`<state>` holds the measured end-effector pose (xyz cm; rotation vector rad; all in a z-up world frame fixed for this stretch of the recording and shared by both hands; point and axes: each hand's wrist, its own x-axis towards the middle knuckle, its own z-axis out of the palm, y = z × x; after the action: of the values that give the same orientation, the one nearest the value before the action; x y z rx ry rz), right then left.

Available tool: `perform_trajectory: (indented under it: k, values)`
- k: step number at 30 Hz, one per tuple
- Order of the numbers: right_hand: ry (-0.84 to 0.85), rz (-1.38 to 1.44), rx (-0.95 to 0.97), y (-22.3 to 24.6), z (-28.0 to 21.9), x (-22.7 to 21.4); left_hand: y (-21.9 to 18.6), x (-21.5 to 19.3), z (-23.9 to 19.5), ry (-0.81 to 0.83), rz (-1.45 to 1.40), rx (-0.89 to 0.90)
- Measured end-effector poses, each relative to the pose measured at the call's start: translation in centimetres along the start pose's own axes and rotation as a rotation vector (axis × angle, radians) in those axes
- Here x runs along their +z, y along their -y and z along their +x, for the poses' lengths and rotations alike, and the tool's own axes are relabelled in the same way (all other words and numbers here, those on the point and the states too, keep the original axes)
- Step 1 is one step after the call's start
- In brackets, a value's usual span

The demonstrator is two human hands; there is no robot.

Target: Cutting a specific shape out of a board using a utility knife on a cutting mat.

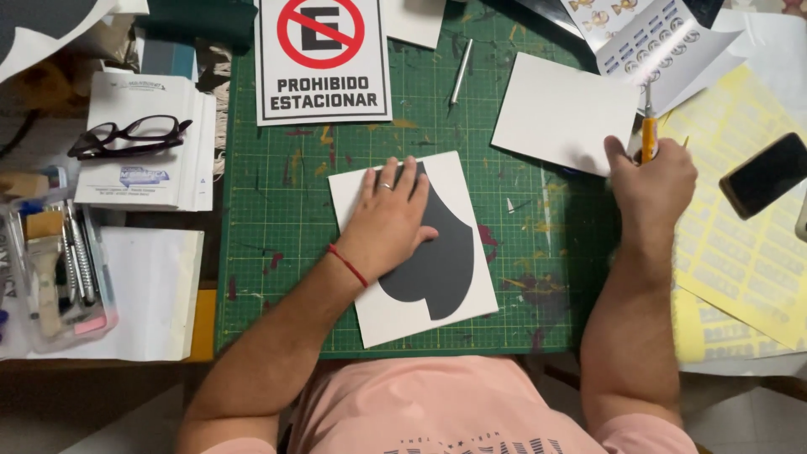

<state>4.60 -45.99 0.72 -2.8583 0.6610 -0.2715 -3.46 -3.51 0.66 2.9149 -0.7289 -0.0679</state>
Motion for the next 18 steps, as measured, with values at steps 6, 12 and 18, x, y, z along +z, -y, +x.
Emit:
perform_trajectory:
  k: [6, 12, 18]
  values:
    - [0.15, 0.534, 0.185, 2.5, -1.5, -2.5, -2.0, -0.3, -0.5, 0.08, -0.031, 0.107]
    - [-0.002, 1.474, 0.086, -2.2, 1.7, 0.9, -2.2, -0.3, 0.4, 0.18, -0.028, 0.1]
    - [-0.117, 1.491, -0.027, -4.2, 3.1, 3.2, -1.3, 0.8, 1.5, 0.201, -0.087, 0.205]
